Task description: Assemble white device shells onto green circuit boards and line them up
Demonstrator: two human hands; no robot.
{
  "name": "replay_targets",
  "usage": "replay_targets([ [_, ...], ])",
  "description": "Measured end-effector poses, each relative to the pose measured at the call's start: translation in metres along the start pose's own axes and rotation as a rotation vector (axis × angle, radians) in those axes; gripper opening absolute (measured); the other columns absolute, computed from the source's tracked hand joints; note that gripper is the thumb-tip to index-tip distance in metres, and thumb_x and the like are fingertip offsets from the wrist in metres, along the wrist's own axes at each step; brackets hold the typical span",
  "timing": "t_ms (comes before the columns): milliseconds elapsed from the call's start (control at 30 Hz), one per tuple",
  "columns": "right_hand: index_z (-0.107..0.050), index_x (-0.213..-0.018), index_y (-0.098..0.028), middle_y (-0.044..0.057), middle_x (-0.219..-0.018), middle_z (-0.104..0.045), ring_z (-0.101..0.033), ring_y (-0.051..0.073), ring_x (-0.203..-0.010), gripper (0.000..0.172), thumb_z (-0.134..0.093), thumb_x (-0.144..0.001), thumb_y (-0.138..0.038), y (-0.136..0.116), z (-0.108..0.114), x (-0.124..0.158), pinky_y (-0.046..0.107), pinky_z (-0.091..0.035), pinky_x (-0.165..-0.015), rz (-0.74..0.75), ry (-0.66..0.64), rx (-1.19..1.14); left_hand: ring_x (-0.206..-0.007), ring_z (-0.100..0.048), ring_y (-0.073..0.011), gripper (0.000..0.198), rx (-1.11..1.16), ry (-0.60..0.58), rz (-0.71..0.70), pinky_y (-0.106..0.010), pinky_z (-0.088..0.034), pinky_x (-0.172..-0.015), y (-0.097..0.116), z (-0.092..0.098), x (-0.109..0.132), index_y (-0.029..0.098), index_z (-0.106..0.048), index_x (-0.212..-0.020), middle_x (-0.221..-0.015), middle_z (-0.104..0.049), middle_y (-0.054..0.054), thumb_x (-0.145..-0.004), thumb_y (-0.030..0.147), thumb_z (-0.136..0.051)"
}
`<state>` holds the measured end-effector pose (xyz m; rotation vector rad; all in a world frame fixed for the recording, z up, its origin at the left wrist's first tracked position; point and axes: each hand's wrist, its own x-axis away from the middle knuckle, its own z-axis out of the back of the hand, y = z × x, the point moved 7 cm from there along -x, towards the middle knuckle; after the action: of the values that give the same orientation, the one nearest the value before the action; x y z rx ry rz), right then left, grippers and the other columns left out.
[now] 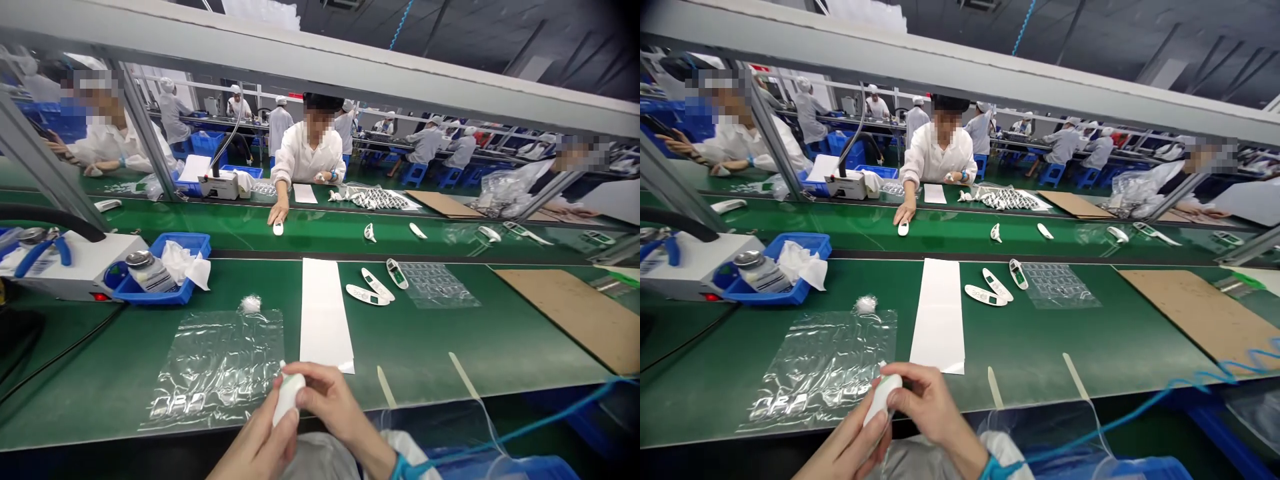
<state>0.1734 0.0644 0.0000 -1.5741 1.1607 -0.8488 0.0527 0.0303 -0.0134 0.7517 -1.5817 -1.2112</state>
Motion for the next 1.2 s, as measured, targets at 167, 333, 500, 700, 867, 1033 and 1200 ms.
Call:
replay_targets([
  [167,-0.074,-0.085,-0.021,0.007,-0.087,-0.067,-0.06,0.023,-0.086,0.017,-0.063,-0.083,-0.034,-0.039,0.124,-0.032,0.037,-0.044,-0.08,0.201,0.3,0.655,-0.055,-0.052,-0.0121,0.047,0.252,-0.019,-0.004,-0.023,-0.045,-0.05,0.027,-0.014,-0.043,0.017,-0.057,-0.1,-0.083,-0.063,-0.005,-0.087,0.062,-0.051],
  [333,-0.072,-0.08,-0.02,0.005,-0.08,-0.059,-0.056,0.021,-0.081,0.011,-0.062,-0.079,-0.024,-0.024,0.173,-0.045,0.035,-0.042,-0.075,0.16,0.29,0.885,-0.088,-0.065,-0.0245,0.055,0.434,0.097,0.002,-0.037,-0.054,-0.086,0.017,-0.03,-0.088,0.013,-0.061,-0.093,-0.089,-0.067,-0.012,-0.076,0.064,-0.065],
  [500,-0.066,-0.077,-0.02,0.003,-0.08,-0.058,-0.053,0.02,-0.085,0.007,-0.059,-0.08,-0.02,-0.015,0.164,-0.046,0.034,-0.039,-0.079,0.105,0.254,1.009,-0.099,-0.063,-0.028,0.059,0.426,0.11,0.012,-0.043,-0.049,-0.098,-0.001,-0.04,-0.11,0.012,-0.059,-0.1,-0.095,-0.068,-0.014,-0.074,0.065,-0.066],
  [700,-0.056,-0.07,-0.02,-0.001,-0.073,-0.056,-0.049,0.018,-0.076,0.008,-0.056,-0.078,-0.02,-0.015,0.171,-0.05,0.033,-0.036,-0.076,0.067,0.329,0.99,-0.098,-0.063,-0.025,0.051,0.411,0.105,-0.002,-0.04,-0.047,-0.098,0.001,-0.041,-0.106,0.013,-0.06,-0.097,-0.093,-0.068,-0.011,-0.08,0.061,-0.063],
  [867,-0.052,-0.073,-0.02,-0.003,-0.065,-0.05,-0.045,0.013,-0.06,0.017,-0.058,-0.08,-0.034,-0.035,0.164,-0.037,0.028,-0.037,-0.06,0.109,0.448,0.549,-0.08,-0.064,-0.02,0.053,0.433,0.084,0.001,-0.031,-0.052,-0.081,0.006,-0.039,-0.103,0.012,-0.061,-0.09,-0.079,-0.067,-0.008,-0.081,0.064,-0.059],
  [1033,-0.055,-0.075,-0.018,-0.003,-0.063,-0.052,-0.047,0.01,-0.055,0.017,-0.063,-0.082,-0.032,-0.048,0.079,-0.028,0.025,-0.039,-0.054,-0.011,0.178,0.348,-0.045,-0.046,-0.0104,0.06,0.558,0.018,0.018,-0.022,-0.036,-0.043,0.012,-0.041,-0.092,0.013,-0.059,-0.092,-0.066,-0.06,-0.002,-0.084,0.071,-0.045],
  [1200,-0.055,-0.076,-0.019,-0.002,-0.071,-0.054,-0.053,0.011,-0.059,0.015,-0.058,-0.088,-0.027,-0.049,0.037,-0.031,0.024,-0.042,-0.057,0.015,0.101,0.428,-0.043,-0.043,-0.011,0.062,0.528,0.039,0.078,-0.02,-0.033,-0.044,0.016,-0.042,-0.077,0.014,-0.056,-0.075,-0.048,-0.05,0.0,-0.084,0.074,-0.042],
])
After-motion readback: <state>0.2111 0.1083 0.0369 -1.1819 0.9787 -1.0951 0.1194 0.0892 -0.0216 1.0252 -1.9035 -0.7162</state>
